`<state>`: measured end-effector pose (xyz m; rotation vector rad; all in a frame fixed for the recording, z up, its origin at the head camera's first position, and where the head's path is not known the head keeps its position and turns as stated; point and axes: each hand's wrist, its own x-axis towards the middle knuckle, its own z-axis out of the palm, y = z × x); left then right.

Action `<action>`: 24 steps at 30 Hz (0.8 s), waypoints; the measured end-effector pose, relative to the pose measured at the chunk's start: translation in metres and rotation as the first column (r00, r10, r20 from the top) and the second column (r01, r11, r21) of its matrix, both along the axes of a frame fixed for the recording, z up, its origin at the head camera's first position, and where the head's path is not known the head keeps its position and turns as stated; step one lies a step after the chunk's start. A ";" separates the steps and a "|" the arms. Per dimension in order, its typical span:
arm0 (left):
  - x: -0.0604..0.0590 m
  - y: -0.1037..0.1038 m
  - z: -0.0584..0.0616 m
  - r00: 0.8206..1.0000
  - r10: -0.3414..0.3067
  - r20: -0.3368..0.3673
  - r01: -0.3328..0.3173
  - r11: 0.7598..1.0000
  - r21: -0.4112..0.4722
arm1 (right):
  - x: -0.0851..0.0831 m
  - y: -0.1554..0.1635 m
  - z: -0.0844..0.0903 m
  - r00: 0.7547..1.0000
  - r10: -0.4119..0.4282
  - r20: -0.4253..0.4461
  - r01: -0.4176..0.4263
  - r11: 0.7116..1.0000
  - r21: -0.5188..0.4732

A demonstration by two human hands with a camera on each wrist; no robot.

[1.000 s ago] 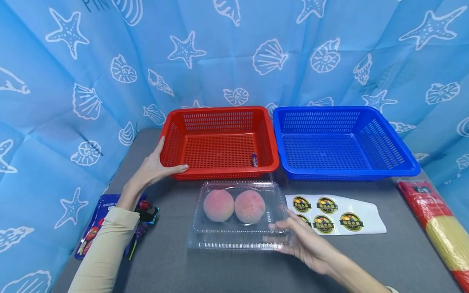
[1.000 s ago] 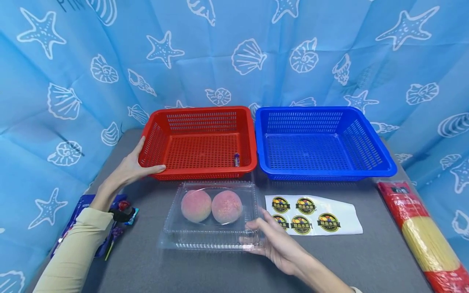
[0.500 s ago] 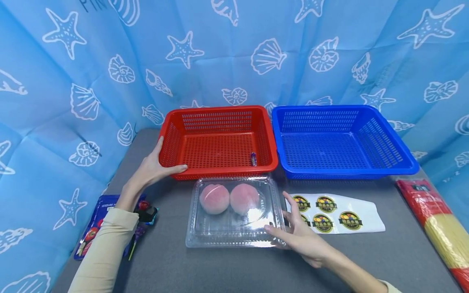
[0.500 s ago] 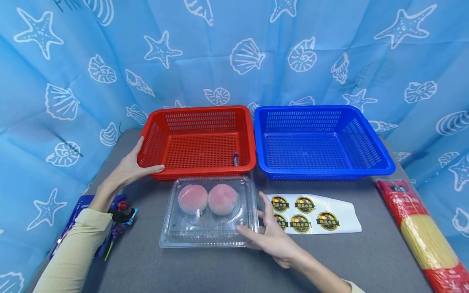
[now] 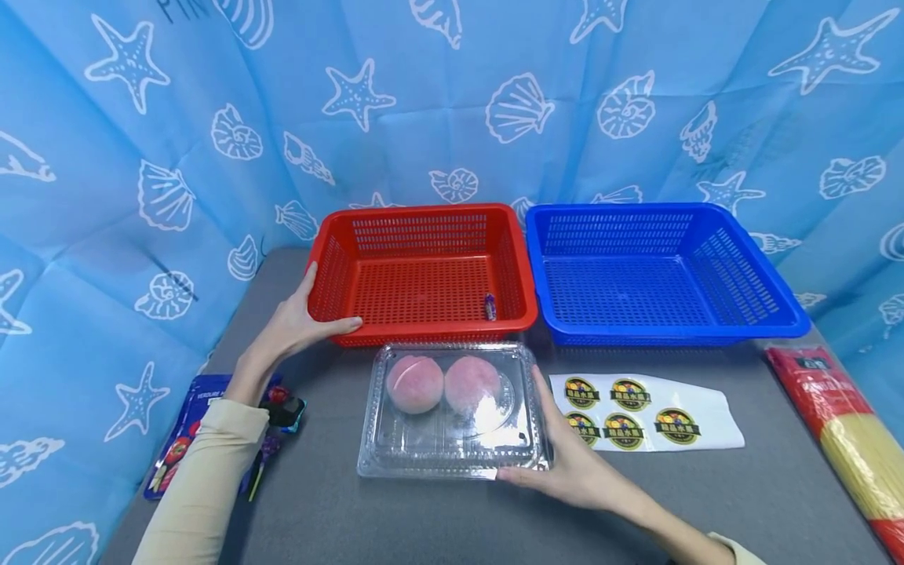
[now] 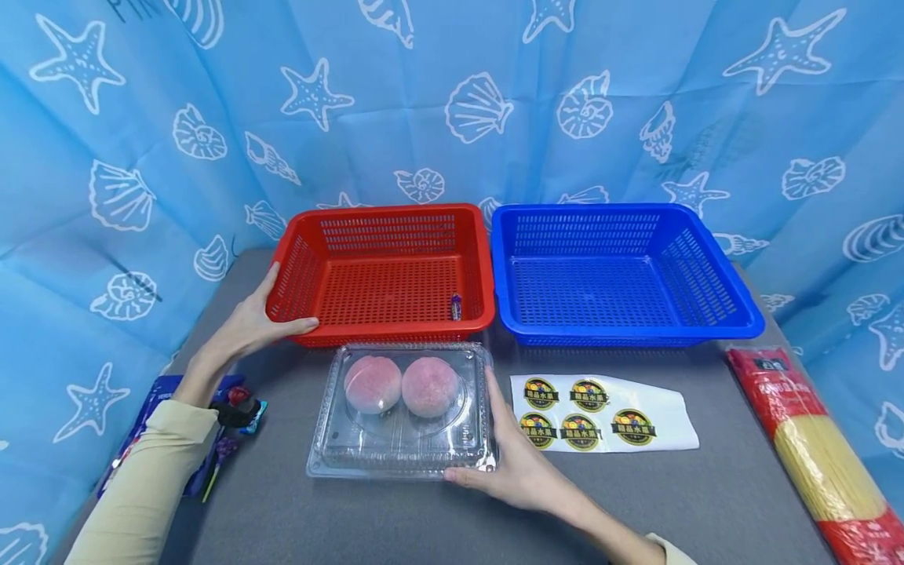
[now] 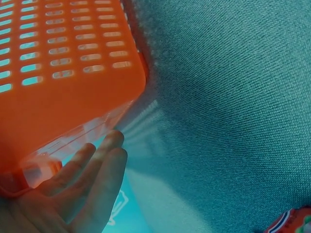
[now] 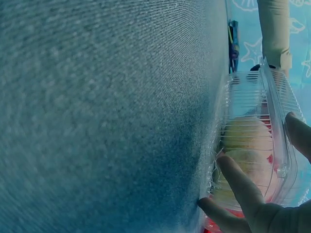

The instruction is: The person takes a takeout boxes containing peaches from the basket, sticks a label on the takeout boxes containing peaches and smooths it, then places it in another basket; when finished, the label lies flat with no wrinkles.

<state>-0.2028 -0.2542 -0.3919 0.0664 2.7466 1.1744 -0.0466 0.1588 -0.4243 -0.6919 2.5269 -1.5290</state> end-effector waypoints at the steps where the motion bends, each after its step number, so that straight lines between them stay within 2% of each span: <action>1: 0.000 0.000 0.000 1.000 0.002 -0.001 -0.002 1.000 -0.002 | -0.001 0.000 0.000 1.000 -0.003 0.001 0.003 1.000 0.001; 12: -0.002 0.000 0.000 1.000 -0.016 -0.007 0.016 1.000 -0.020 | -0.003 -0.001 0.001 0.998 -0.014 0.067 0.013 1.000 0.019; 14: -0.003 0.000 0.000 1.000 -0.024 -0.016 0.024 1.000 -0.019 | -0.003 0.000 0.002 0.995 -0.004 0.104 0.002 1.000 0.014; 17: -0.002 0.000 0.001 0.998 -0.041 -0.049 0.039 0.999 -0.035 | -0.003 0.007 0.007 0.976 0.019 0.216 -0.015 1.000 -0.021; 21: 0.006 0.001 0.006 0.994 -0.033 -0.102 0.017 0.988 -0.153 | -0.005 0.022 0.018 0.934 0.021 0.357 0.001 0.998 -0.061; 24: 0.017 0.006 0.014 0.990 -0.012 -0.140 -0.026 0.964 -0.264 | -0.006 0.038 0.024 0.927 -0.004 0.374 0.031 0.997 -0.066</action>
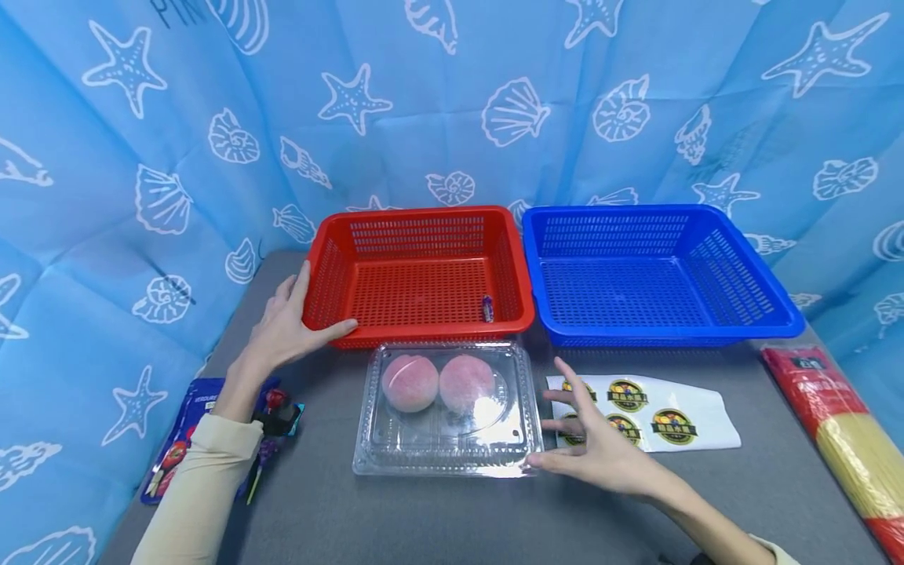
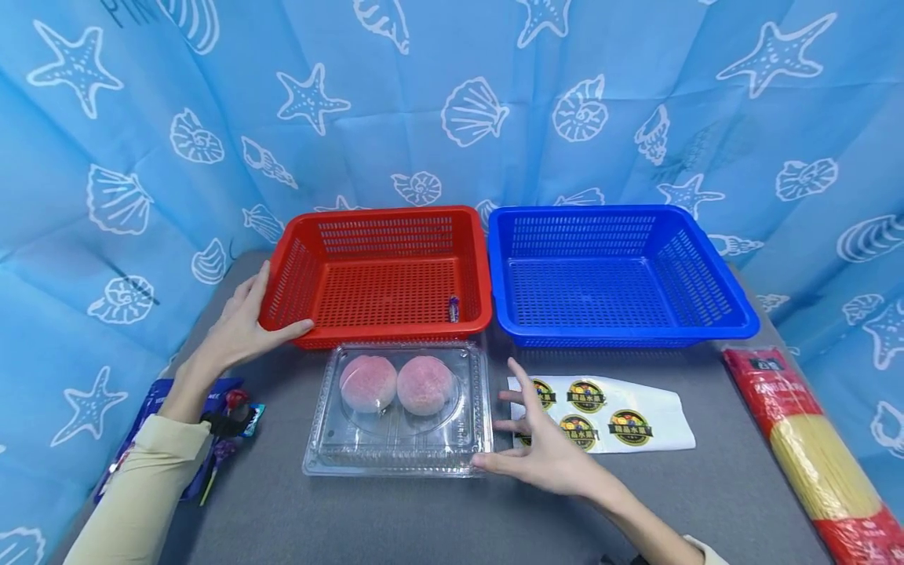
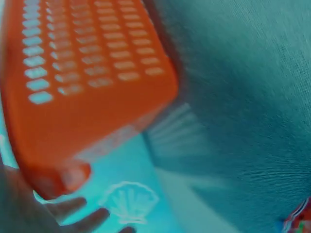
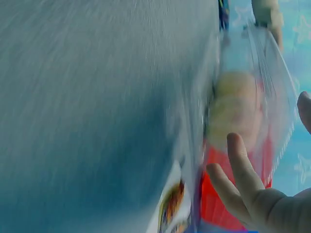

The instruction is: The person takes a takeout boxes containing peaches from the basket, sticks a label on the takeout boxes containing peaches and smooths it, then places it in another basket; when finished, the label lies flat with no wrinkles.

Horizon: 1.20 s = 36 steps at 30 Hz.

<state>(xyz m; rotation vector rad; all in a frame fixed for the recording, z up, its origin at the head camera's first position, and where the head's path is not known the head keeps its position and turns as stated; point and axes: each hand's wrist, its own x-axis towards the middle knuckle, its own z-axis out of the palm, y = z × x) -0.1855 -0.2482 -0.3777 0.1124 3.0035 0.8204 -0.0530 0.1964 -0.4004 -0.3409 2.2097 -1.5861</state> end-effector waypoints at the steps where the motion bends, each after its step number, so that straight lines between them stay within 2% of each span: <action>1: 0.005 0.003 0.003 1.000 0.003 -0.020 -0.003 1.000 -0.027 | 0.000 0.006 0.001 1.000 -0.016 -0.003 0.016 1.000 0.002; 3: 0.015 0.011 0.009 0.997 -0.015 -0.075 0.010 0.997 -0.070 | -0.002 0.017 0.004 0.998 -0.051 -0.029 0.052 0.998 0.027; 6: 0.033 0.026 0.018 0.985 -0.075 -0.155 0.058 0.992 -0.111 | -0.003 0.034 0.005 0.992 -0.108 -0.063 0.114 0.990 0.087; 9: 0.053 0.044 0.027 0.974 -0.141 -0.177 0.117 0.983 -0.140 | -0.005 0.049 0.005 0.984 -0.140 -0.113 0.157 0.976 0.154; 14: 0.085 0.077 0.040 0.963 -0.238 -0.128 0.216 0.962 -0.167 | -0.009 0.071 0.002 0.968 -0.159 -0.193 0.199 0.958 0.205; 18: 0.105 0.107 0.043 0.939 -0.332 -0.093 0.317 0.938 -0.142 | -0.011 0.083 0.001 0.962 -0.176 -0.207 0.228 0.938 0.261; 23: 0.124 0.143 0.044 0.910 -0.416 0.012 0.415 0.906 -0.079 | -0.013 0.090 -0.002 0.957 -0.172 -0.235 0.245 0.912 0.329; 25: 0.129 0.157 0.044 0.892 -0.451 0.033 0.452 0.887 -0.094 | -0.015 0.092 -0.003 0.948 -0.161 -0.274 0.253 0.903 0.346; 29: 0.137 0.185 0.039 0.842 -0.538 -0.018 0.528 0.831 -0.173 | -0.018 0.096 -0.007 0.920 -0.140 -0.365 0.286 0.878 0.384; 32: 0.142 0.206 0.032 0.800 -0.595 -0.071 0.564 0.787 -0.250 | -0.019 0.100 -0.011 0.911 -0.116 -0.396 0.293 0.857 0.423; 36: 0.148 0.234 0.022 0.747 -0.660 -0.079 0.600 0.721 -0.348 | -0.022 0.104 -0.014 0.908 -0.077 -0.411 0.292 0.820 0.492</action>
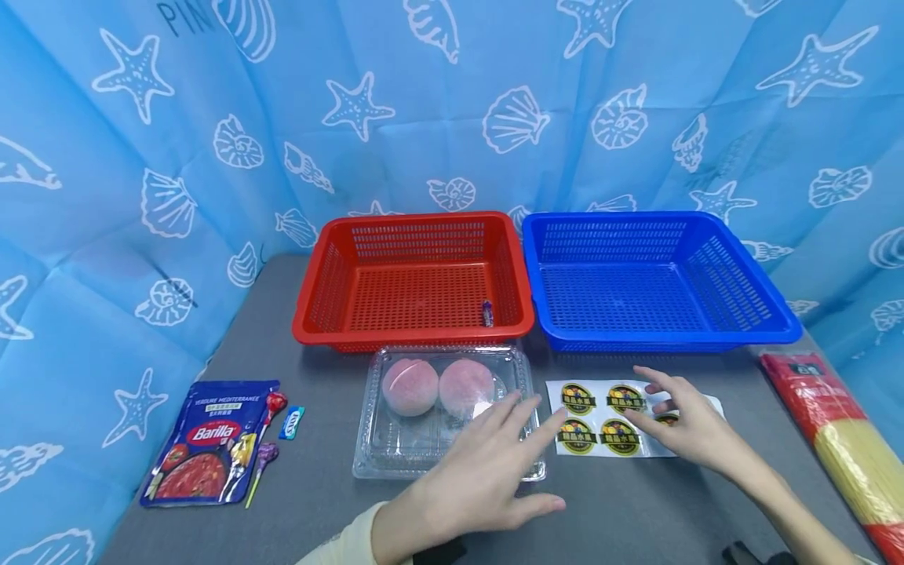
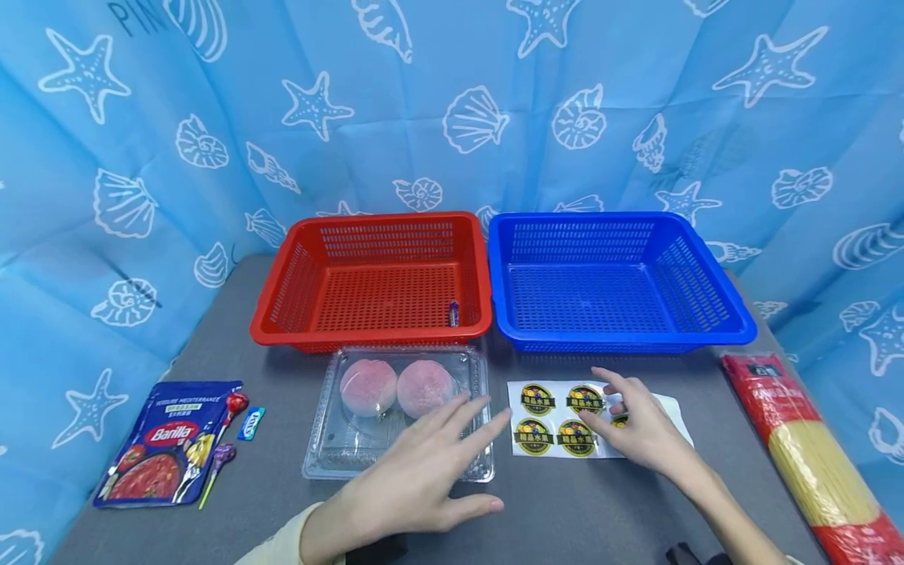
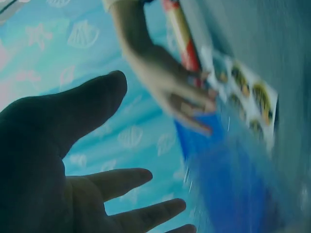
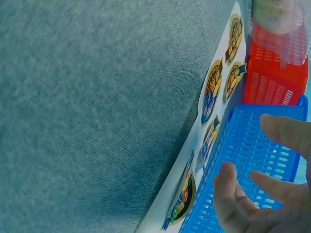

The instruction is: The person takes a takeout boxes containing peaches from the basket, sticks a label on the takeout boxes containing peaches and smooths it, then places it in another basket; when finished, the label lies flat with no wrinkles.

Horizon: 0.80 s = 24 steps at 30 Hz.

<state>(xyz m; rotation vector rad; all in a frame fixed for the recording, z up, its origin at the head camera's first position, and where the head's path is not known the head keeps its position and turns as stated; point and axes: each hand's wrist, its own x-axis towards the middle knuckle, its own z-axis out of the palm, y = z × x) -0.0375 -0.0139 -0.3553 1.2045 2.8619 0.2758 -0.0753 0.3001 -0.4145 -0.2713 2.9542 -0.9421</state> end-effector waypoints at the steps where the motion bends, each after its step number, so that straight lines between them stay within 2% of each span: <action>1: 0.001 0.007 -0.002 1.000 -0.014 -0.013 0.014 1.000 -0.025 | -0.001 0.000 0.000 1.000 0.000 -0.003 0.001 1.000 0.020; 5: 0.005 0.033 -0.008 0.999 -0.029 -0.033 0.025 0.993 -0.116 | -0.003 -0.001 -0.001 1.000 0.001 -0.011 0.000 0.997 0.076; 12: 0.012 0.080 -0.020 0.993 0.006 -0.119 -0.037 0.964 -0.262 | -0.008 0.000 -0.003 0.999 0.013 0.030 -0.017 0.990 0.142; 15: 0.017 0.100 -0.033 0.993 0.026 -0.112 -0.060 0.948 -0.313 | -0.011 0.002 -0.005 0.999 0.010 0.046 -0.018 0.986 0.167; 19: 0.018 0.121 -0.052 0.996 0.068 -0.065 -0.086 0.941 -0.329 | -0.014 0.002 -0.008 0.998 0.009 0.056 -0.019 0.983 0.184; 22: 0.018 0.130 -0.064 0.991 0.124 -0.053 -0.135 0.929 -0.345 | -0.015 0.002 -0.009 0.998 0.015 0.061 -0.026 0.982 0.189; 24: 0.017 0.135 -0.070 0.985 0.160 -0.060 -0.171 0.913 -0.371 | -0.015 0.002 -0.010 0.998 0.023 0.055 -0.033 0.981 0.191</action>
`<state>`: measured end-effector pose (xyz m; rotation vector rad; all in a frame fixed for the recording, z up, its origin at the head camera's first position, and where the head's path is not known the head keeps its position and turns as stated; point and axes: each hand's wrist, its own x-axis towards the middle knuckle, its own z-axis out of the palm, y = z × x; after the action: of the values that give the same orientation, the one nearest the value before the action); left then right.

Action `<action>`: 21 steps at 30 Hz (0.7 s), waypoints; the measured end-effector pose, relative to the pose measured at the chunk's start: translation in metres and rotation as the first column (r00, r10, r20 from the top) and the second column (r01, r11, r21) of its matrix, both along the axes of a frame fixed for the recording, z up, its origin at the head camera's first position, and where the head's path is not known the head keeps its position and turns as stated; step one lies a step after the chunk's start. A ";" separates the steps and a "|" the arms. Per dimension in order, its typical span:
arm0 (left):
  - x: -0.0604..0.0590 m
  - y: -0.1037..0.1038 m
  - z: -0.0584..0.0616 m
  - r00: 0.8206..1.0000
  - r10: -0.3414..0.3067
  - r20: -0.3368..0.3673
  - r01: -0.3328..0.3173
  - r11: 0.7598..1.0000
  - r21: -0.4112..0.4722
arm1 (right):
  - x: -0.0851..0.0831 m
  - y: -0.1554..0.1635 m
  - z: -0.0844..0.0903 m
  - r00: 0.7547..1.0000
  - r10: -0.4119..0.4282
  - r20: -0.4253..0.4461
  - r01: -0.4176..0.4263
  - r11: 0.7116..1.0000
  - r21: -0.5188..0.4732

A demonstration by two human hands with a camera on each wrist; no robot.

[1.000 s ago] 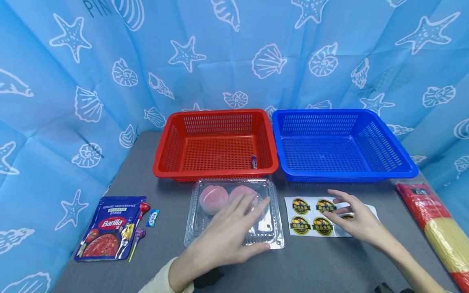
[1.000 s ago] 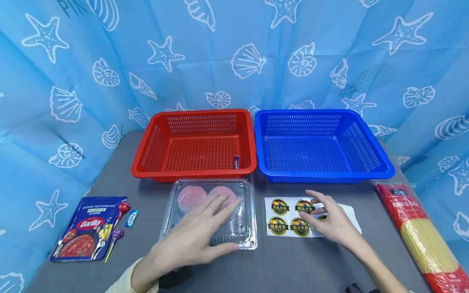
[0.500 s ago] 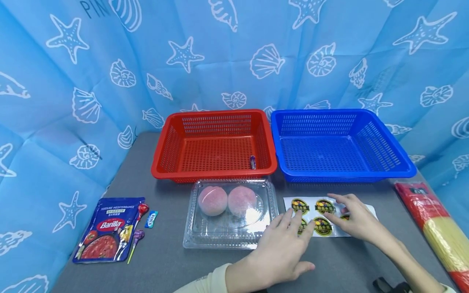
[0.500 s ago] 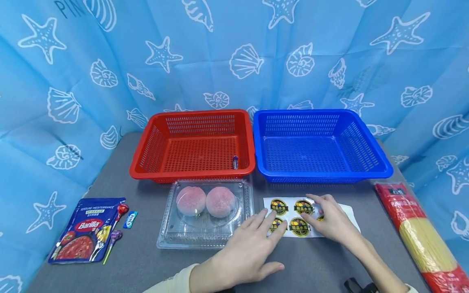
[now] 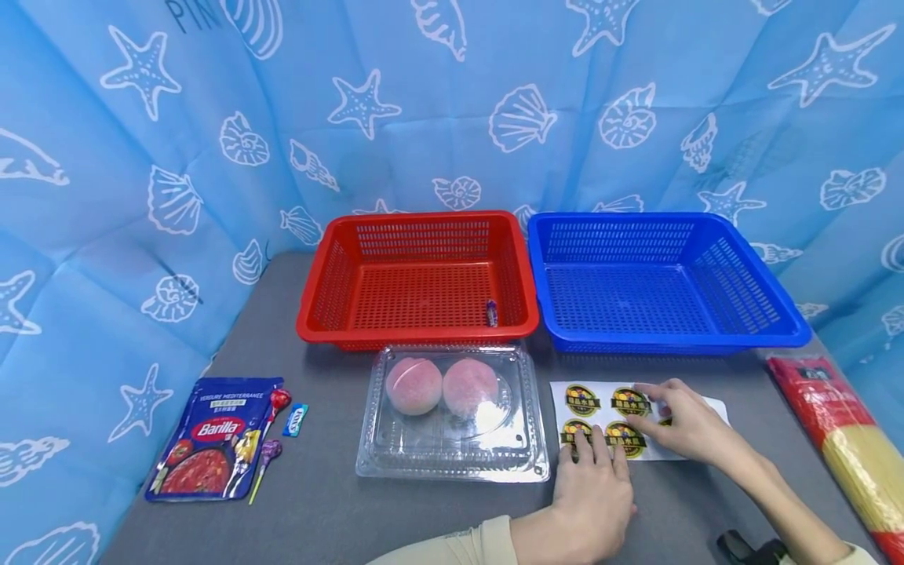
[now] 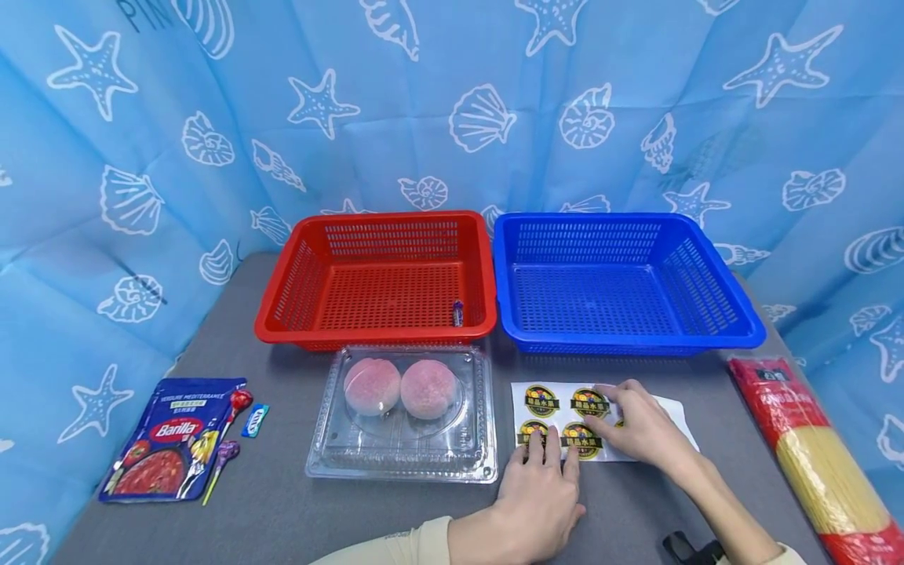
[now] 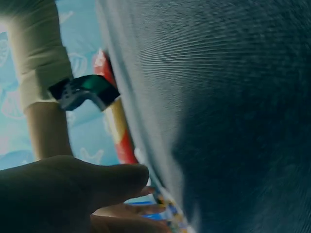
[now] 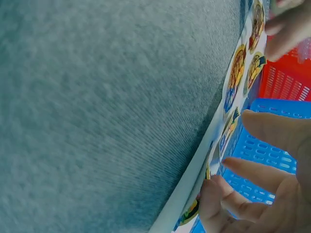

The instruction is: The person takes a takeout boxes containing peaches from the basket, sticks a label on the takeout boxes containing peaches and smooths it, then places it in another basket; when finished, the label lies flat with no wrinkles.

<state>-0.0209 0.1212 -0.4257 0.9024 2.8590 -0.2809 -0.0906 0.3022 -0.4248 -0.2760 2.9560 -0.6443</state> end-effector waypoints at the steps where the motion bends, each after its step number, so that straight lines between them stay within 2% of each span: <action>1: 0.000 0.002 -0.003 1.000 0.022 -0.002 -0.022 1.000 -0.016 | 0.000 0.000 0.000 1.000 0.006 -0.003 -0.006 1.000 0.003; 3: -0.001 0.005 -0.008 0.998 0.058 -0.010 -0.059 0.997 -0.046 | 0.000 0.000 -0.001 1.000 0.018 -0.014 -0.018 1.000 0.011; 8: -0.005 0.007 -0.014 0.996 0.084 -0.033 -0.087 0.993 -0.080 | -0.004 0.002 -0.001 0.999 0.028 -0.024 -0.028 0.999 0.037; 21: -0.007 0.003 -0.016 0.999 0.034 -0.037 -0.037 0.996 -0.086 | -0.010 0.000 -0.002 0.999 -0.023 -0.038 0.025 0.998 0.058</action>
<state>-0.0276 0.1241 -0.4413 0.8377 2.8666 -0.4171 -0.1002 0.3024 -0.4264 -0.2506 3.0121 -0.5596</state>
